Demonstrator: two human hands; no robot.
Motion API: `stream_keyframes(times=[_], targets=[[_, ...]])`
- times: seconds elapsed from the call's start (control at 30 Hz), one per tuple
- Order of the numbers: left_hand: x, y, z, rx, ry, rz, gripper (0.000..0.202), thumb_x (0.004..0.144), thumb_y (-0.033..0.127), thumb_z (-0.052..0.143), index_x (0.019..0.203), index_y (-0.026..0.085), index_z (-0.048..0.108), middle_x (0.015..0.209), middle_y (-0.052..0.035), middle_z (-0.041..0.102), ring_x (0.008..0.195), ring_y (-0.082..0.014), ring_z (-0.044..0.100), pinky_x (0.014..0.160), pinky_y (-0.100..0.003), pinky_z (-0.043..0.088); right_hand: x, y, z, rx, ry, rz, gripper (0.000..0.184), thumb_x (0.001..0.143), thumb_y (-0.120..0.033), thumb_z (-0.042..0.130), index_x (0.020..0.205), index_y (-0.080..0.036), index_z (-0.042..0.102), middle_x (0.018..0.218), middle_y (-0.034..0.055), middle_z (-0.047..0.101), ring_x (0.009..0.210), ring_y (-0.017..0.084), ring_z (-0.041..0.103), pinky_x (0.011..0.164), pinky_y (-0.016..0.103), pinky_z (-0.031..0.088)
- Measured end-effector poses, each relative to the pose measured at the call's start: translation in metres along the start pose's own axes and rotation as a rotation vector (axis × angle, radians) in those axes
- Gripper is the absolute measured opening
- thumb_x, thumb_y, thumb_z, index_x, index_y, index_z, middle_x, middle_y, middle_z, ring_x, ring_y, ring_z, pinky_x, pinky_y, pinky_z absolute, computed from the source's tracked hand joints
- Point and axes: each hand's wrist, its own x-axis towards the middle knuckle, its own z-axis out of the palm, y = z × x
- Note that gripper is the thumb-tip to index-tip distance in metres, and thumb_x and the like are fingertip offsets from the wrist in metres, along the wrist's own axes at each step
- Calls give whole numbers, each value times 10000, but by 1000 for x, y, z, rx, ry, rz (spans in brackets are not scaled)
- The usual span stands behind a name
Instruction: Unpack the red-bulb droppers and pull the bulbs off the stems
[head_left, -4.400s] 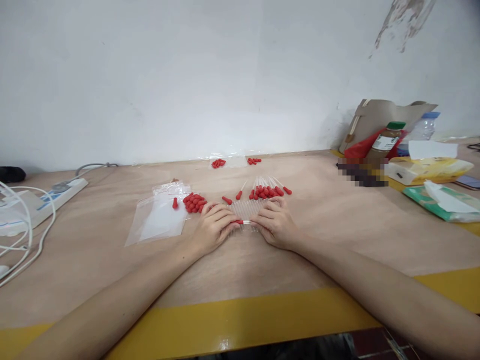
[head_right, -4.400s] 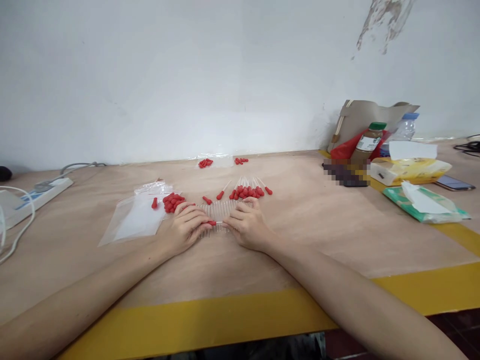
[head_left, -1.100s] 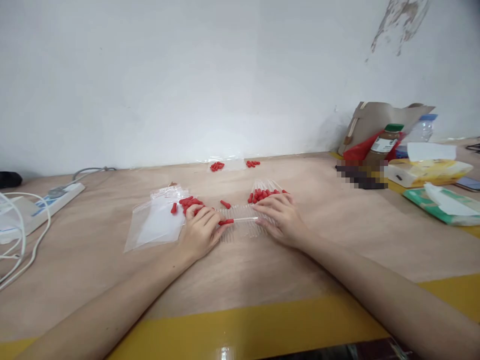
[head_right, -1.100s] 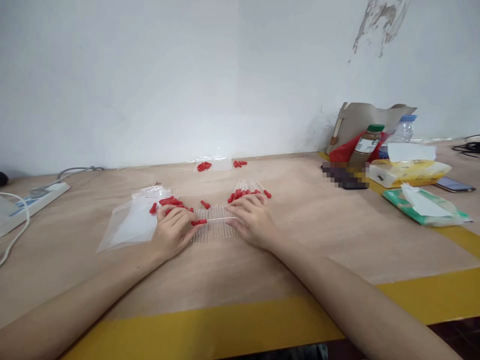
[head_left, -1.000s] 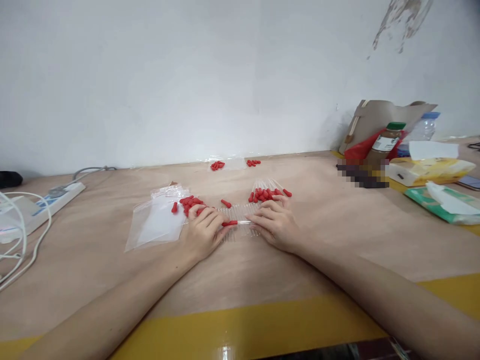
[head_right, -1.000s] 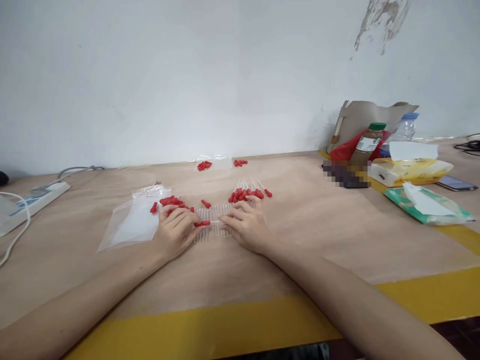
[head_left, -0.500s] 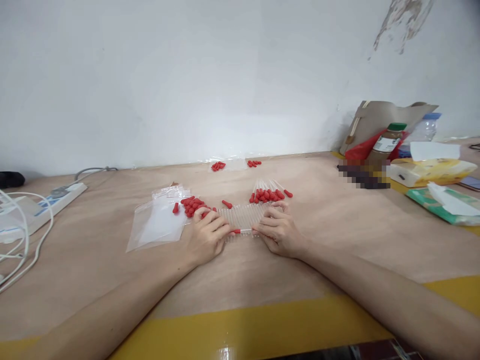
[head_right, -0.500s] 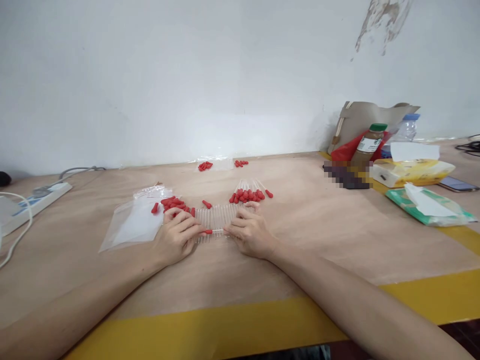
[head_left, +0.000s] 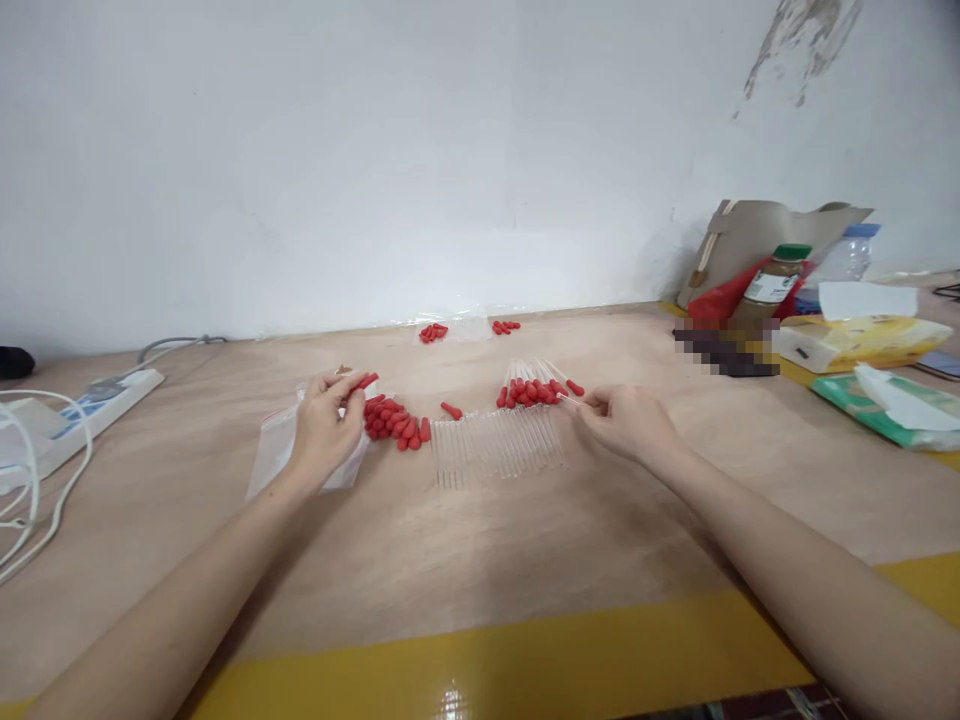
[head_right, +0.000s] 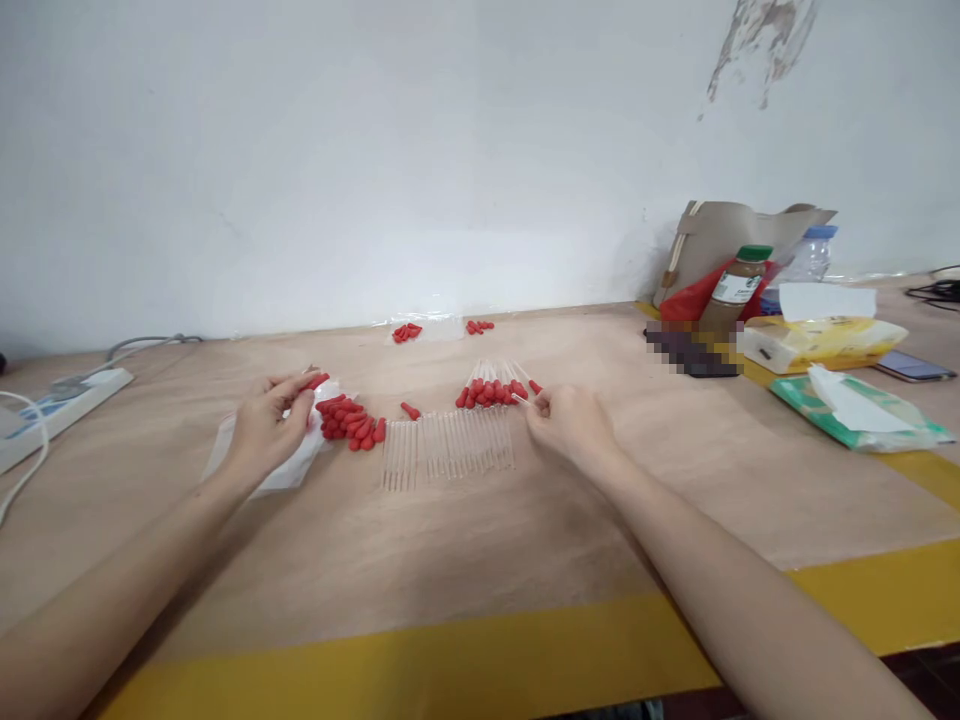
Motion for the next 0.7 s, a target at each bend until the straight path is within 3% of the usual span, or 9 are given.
stream_keyframes(times=[0.13, 0.2, 0.4, 0.57, 0.7], targets=[[11, -30, 1, 3, -94, -233, 333, 752, 300, 474, 1039, 193, 605, 855, -42, 629, 670, -157, 585, 597, -281, 476, -1, 2, 3, -28, -70, 86, 184, 690, -328, 532, 597, -207, 636, 624, 43, 637, 584, 170, 554, 518, 255, 289], [10, -37, 4, -8, -101, -268, 327, 735, 343, 506, 1010, 186, 589, 817, -29, 633, 613, -142, 573, 561, -263, 461, 0, 3, 5, -45, -102, 99, 176, 676, -315, 531, 565, -205, 612, 626, 44, 631, 585, 174, 550, 505, 255, 290], [10, -33, 15, 74, -139, -136, 276, 723, 412, 539, 915, 222, 594, 854, -9, 663, 696, -163, 579, 649, -283, 438, 2, 4, 18, 30, -137, 44, 134, 671, -270, 527, 567, -196, 567, 624, 34, 619, 584, 161, 546, 499, 246, 309], [11, -30, 16, 139, -210, -200, 263, 749, 452, 508, 835, 243, 642, 852, 11, 677, 696, -173, 579, 663, -291, 412, 1, 1, 26, 101, -131, -9, 105, 697, -252, 513, 663, -193, 594, 643, 27, 611, 577, 144, 536, 515, 239, 320], [11, -29, 11, 130, -172, -202, 363, 826, 467, 375, 874, 233, 648, 880, -7, 680, 800, -192, 595, 694, -288, 408, 1, -1, 28, 108, -150, -30, 129, 730, -270, 505, 689, -191, 598, 659, 25, 604, 593, 142, 535, 523, 237, 321]])
